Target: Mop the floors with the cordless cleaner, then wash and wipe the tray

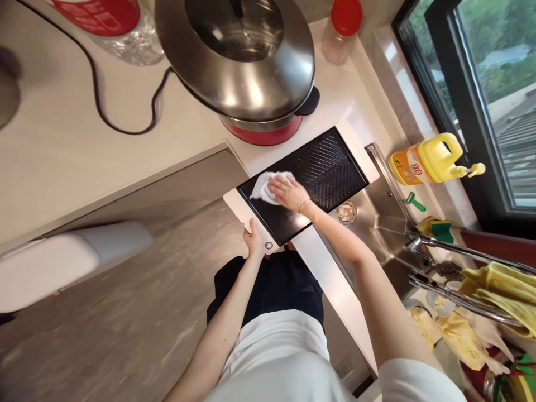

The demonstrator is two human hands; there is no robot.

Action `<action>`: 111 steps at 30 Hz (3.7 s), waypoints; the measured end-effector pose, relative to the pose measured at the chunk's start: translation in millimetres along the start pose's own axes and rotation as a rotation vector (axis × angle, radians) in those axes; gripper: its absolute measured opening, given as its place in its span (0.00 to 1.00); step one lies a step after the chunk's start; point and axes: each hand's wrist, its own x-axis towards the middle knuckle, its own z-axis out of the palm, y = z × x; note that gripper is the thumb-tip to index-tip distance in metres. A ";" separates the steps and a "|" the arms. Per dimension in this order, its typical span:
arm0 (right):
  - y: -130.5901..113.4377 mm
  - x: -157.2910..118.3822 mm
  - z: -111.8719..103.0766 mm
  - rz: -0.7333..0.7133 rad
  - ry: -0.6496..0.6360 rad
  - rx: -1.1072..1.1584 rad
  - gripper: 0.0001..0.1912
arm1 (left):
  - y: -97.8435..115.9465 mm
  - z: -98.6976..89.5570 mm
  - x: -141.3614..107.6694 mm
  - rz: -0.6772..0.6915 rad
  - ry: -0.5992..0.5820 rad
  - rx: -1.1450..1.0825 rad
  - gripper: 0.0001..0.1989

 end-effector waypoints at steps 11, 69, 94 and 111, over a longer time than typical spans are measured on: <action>142.7 23.5 -37.0 0.804 0.414 -0.290 0.30 | -1.5 -1.3 4.0 -0.026 -0.016 0.045 0.22; -114.1 -78.2 66.0 0.586 0.181 -0.144 0.30 | 4.3 0.2 -1.4 0.021 -0.047 -0.026 0.24; 114.3 -70.2 -18.9 0.923 0.231 -0.288 0.37 | 6.5 2.0 -0.4 0.023 -0.020 0.028 0.22; -67.5 -22.6 31.6 -0.099 -0.059 0.209 0.25 | 1.3 -6.9 3.7 0.065 -0.247 0.005 0.24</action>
